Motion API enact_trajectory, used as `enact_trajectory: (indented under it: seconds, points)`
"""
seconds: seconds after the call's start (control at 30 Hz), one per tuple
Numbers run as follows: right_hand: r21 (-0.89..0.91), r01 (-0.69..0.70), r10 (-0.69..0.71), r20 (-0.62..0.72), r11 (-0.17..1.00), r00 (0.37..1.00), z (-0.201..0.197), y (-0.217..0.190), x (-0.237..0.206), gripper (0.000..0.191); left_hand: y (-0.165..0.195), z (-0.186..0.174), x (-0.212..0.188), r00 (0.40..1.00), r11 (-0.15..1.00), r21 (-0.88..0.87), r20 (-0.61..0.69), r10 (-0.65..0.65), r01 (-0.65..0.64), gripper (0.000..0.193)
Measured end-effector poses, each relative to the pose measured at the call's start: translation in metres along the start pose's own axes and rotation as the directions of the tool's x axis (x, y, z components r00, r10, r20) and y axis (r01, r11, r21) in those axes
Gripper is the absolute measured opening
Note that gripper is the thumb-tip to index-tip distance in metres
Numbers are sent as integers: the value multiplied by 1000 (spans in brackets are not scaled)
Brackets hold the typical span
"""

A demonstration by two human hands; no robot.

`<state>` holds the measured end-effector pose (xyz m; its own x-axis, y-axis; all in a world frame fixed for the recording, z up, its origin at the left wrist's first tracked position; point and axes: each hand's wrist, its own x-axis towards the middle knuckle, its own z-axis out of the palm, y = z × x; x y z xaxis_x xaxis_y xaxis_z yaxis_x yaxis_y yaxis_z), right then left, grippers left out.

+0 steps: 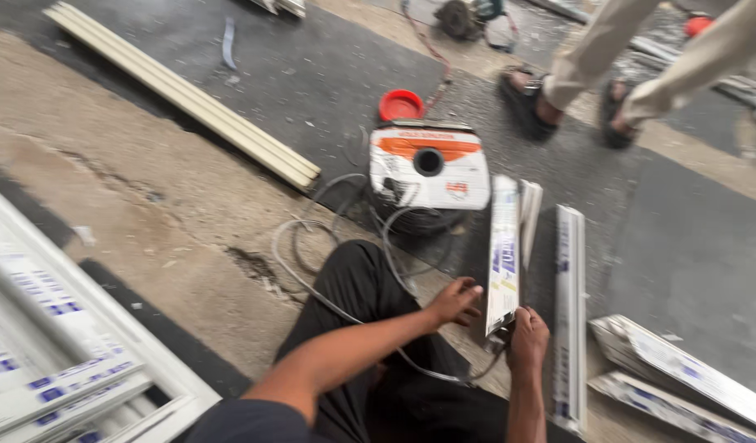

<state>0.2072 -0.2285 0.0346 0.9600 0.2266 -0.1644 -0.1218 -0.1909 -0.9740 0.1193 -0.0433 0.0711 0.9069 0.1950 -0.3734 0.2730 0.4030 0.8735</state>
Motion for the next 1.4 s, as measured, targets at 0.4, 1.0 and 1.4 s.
enact_trajectory:
  seconds: [0.4, 1.0, 1.4]
  points:
    - [547, -237, 170, 171, 803, 970, -51, -15, -241, 39, -29, 49, -116, 823, 541, -757, 535, 192, 367, 69]
    - [468, -114, 49, 148, 876, 988, 15, -64, -327, 31, 102, -30, -113, 908, 771, -514, -42, 416, -377, 60]
    - [576, -240, 101, 264, 781, 959, 53, -71, -323, 16, 90, -33, -126, 915, 688, -631, -93, 393, -359, 51]
